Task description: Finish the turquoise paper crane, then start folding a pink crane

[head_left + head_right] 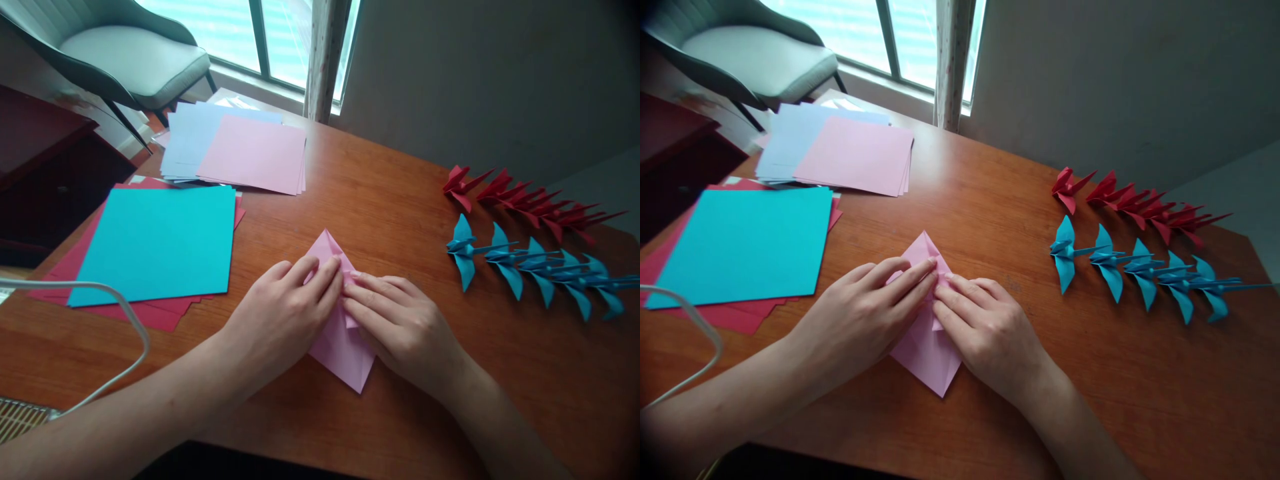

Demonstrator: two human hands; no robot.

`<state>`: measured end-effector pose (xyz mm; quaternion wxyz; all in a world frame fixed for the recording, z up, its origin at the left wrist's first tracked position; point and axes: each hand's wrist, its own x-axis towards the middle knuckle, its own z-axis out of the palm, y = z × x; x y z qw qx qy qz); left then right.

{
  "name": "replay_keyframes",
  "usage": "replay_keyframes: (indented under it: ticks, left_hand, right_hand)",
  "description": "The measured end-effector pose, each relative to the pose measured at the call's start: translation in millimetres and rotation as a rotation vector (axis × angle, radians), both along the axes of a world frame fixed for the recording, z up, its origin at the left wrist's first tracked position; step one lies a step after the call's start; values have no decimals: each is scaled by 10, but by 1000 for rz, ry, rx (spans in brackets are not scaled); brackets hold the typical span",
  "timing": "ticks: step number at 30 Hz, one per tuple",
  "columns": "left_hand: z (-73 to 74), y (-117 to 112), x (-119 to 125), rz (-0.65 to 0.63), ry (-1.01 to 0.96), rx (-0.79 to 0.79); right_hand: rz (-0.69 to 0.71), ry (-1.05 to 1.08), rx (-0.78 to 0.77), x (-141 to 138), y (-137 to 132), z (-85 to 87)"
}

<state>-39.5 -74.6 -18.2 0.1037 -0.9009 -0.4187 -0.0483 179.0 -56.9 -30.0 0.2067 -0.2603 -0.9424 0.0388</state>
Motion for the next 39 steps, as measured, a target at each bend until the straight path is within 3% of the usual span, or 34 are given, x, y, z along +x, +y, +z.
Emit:
replay_keyframes:
  ticks: [6, 11, 13, 15, 18, 25, 39]
  left_hand:
    - [20, -11, 20, -13, 24, 8]
    - [-17, 7, 17, -45, 21, -22]
    - [-40, 21, 6, -61, 11, -40]
    - [-56, 35, -7, -72, 0, -57]
    - [-57, 53, -20, -81, -5, -70]
    - [-44, 46, -7, -65, 2, -99]
    - [-17, 6, 25, -34, 3, -127]
  right_hand:
    - [-11, -8, -34, 7, -30, 29]
    - [-37, 119, -190, 28, -50, 101]
    - [-112, 233, -283, 29, -7, 101]
    - [-272, 310, -363, 13, 90, 77]
    - [-441, 276, -415, -50, 325, 29]
    - [-356, 204, -488, -233, 809, -11]
    - [-358, 214, -403, -264, 790, -73]
